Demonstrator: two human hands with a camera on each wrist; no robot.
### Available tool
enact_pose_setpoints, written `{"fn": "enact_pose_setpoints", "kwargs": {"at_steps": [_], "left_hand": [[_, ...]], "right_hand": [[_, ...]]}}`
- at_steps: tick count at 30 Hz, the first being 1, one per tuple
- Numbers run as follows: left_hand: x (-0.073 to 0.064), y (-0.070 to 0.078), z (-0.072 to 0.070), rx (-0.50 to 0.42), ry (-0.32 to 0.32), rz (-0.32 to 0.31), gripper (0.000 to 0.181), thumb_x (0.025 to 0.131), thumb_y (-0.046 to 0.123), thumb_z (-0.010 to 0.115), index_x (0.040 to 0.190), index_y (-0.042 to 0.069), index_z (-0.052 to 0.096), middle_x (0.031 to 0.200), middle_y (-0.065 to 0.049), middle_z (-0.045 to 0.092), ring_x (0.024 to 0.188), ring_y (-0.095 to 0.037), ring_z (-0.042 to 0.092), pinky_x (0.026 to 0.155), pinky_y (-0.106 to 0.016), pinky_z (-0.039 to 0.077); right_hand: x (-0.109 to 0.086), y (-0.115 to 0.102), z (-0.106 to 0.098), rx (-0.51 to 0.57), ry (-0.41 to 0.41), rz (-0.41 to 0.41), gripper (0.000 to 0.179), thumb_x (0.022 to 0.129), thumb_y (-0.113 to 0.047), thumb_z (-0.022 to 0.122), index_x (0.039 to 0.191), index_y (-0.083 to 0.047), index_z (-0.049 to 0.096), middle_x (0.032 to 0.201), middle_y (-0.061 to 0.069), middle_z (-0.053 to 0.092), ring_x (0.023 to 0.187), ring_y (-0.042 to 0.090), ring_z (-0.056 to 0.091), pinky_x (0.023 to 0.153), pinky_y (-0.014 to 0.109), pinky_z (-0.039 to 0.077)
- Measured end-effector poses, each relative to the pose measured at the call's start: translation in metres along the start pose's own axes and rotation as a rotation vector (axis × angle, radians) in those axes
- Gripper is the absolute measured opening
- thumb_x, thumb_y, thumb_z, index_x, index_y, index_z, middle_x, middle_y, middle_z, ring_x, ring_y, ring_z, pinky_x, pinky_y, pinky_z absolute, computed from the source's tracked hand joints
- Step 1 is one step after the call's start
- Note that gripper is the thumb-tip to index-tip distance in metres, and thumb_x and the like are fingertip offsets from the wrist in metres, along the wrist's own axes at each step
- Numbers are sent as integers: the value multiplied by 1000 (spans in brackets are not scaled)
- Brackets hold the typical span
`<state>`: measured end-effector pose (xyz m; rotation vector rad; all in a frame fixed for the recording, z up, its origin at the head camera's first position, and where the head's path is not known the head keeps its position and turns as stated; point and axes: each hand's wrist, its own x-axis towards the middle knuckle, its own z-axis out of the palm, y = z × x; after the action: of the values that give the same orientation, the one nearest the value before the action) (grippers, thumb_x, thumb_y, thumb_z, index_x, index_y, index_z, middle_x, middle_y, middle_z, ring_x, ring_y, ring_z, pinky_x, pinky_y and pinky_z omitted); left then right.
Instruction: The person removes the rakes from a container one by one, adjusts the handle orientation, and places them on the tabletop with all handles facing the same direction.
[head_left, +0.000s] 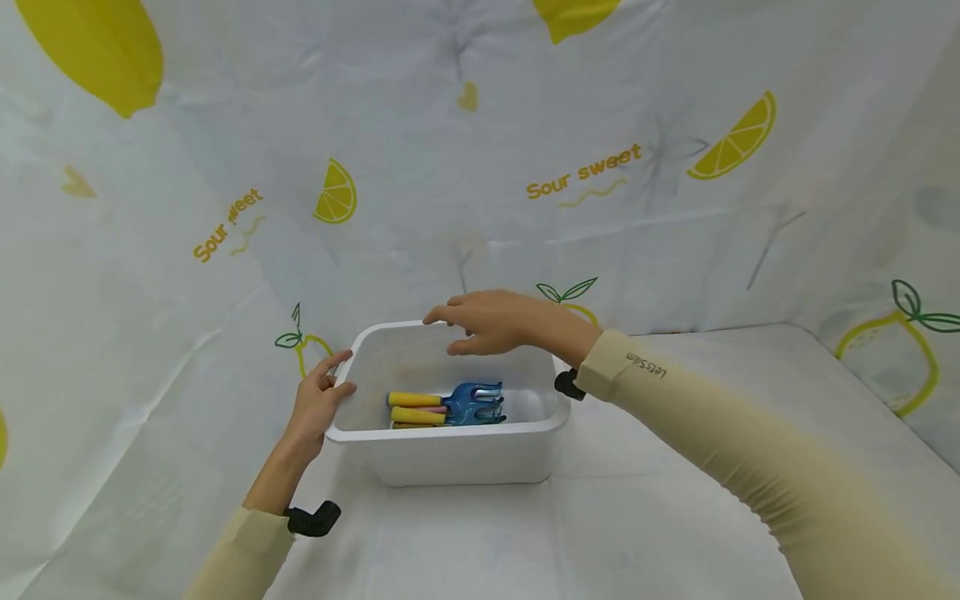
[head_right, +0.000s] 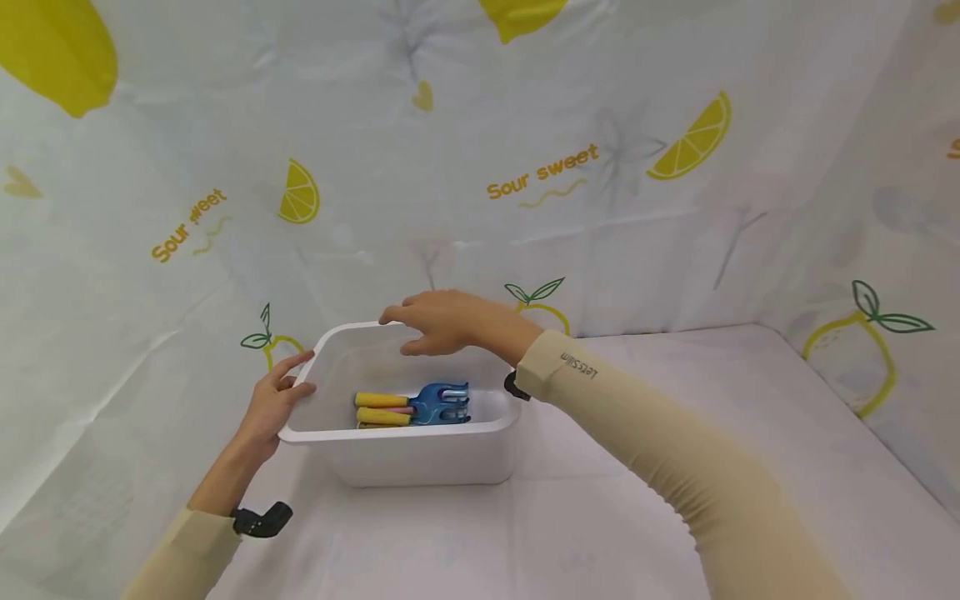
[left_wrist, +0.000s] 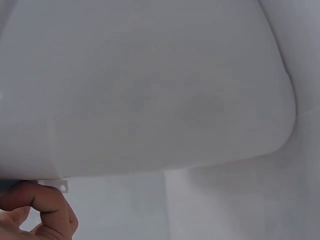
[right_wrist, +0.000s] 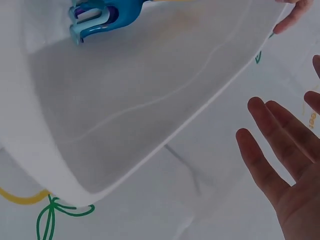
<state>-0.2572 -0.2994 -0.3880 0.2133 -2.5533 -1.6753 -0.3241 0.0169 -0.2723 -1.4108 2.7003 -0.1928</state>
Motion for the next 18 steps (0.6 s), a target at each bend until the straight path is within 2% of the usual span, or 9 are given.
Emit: {"fn": "enact_pose_setpoints", "kwargs": {"at_steps": [4,6,9,11,14,18], "left_hand": [[0,2,0,7,5,7,61,101,7,58,158,18,42,100,-6,59,108,-30,67,90,-44,59],[0,2,0,0,4,10,61,100,7,58,158,18,43,102,-12,61,107,-30,68,88,-43,59],[0,1,1,-41,-19,-2,62,101,6,57,159,19,41,121,-24,64,115,-36,68,90,-46,60],[-1,0,1,-80,-41,-18,63,102,7,55,161,20,38,139,-29,58,124,-41,64,93,-50,59],[-1,-1,1,-134,-63,-45,64,103,6,54,161,22,35,153,-26,50,132,-45,58,96,-55,57],[1,-4,-2,-155,-65,-56,65,103,7,54,162,25,35,155,-24,48,133,-44,57,97,-54,57]], "right_hand": [[16,5,8,43,2,16,53,103,-36,63,152,-29,48,135,3,64,107,17,66,97,40,56],[22,8,13,78,7,22,51,102,-34,64,151,-26,50,134,5,65,106,18,66,95,38,57],[30,11,20,131,3,24,49,102,-32,65,149,-23,52,132,6,66,107,20,66,93,36,58],[36,13,26,158,-4,19,48,102,-30,65,148,-21,53,132,8,67,108,22,67,93,36,58],[43,17,36,170,-16,19,47,102,-28,65,147,-20,54,131,9,68,109,23,67,94,37,58],[53,22,47,180,-29,47,48,99,-24,68,146,-20,55,130,10,68,111,23,66,94,37,57]]}}
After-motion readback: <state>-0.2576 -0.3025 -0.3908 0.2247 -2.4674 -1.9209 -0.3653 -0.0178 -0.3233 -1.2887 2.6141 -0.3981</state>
